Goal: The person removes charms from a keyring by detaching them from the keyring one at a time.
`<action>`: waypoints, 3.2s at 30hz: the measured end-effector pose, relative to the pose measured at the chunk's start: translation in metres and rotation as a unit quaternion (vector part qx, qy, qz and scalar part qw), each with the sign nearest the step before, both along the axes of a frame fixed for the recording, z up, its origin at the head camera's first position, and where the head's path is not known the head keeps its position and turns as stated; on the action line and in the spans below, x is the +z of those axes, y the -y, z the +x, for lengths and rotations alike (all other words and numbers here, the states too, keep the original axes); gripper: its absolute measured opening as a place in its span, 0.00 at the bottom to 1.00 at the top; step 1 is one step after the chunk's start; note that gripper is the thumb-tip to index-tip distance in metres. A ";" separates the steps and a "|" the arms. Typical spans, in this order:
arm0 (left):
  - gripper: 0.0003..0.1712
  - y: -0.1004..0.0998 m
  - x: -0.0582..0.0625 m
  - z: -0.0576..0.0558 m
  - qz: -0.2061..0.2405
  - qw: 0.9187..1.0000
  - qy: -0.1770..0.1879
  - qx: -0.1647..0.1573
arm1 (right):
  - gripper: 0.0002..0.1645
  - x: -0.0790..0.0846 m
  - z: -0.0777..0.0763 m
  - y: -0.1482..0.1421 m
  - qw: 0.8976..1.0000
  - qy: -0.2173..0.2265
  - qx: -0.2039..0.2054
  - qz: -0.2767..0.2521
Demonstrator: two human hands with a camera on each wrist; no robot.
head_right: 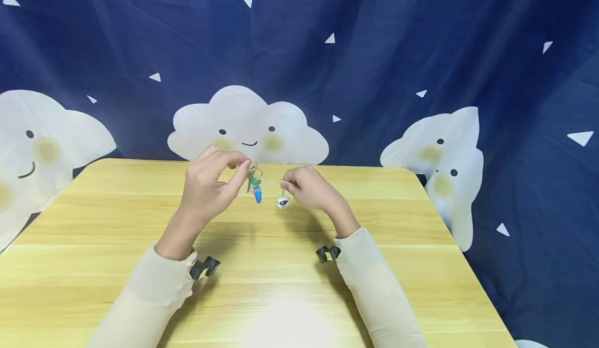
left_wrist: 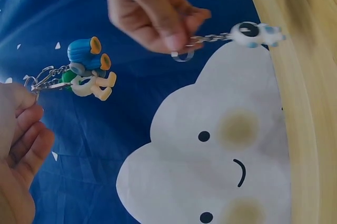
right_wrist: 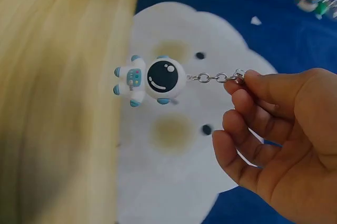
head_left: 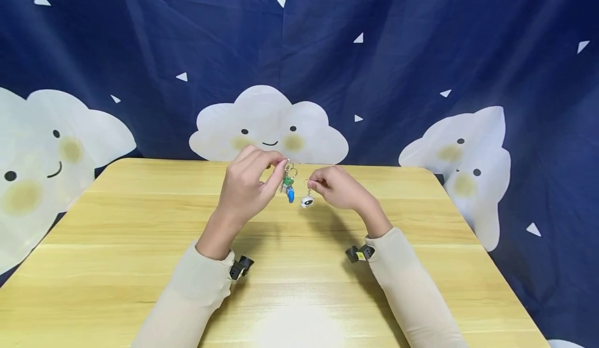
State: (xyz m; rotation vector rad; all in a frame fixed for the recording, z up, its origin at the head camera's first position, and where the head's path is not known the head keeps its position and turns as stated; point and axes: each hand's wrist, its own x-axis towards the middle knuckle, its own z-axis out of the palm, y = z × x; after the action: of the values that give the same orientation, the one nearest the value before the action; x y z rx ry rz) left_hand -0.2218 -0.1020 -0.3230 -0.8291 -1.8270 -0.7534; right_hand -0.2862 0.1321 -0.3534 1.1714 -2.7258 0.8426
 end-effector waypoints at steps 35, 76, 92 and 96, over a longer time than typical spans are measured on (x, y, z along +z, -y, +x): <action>0.02 0.000 -0.003 -0.003 -0.003 1.000 0.009 -0.003 | 0.10 -0.067 -0.107 0.004 0.984 0.132 -0.088 0.083; 0.02 0.002 -0.003 -0.002 0.003 1.000 0.025 -0.014 | 0.11 0.017 -0.053 0.007 0.998 0.036 0.014 0.052; 0.03 0.003 -0.001 0.000 0.009 0.999 0.025 -0.021 | 0.08 0.030 0.037 0.001 0.975 -0.216 0.021 -0.051; 0.05 0.002 0.000 0.001 0.010 0.999 0.024 -0.021 | 0.13 0.025 0.050 0.007 0.958 -0.272 -0.001 -0.090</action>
State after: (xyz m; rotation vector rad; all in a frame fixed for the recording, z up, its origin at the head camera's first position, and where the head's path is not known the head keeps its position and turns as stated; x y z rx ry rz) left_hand -0.2212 -0.1042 -0.3233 -0.8459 -1.8467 -0.8225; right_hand -0.2360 0.1249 -0.3284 1.1522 -2.1589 0.6319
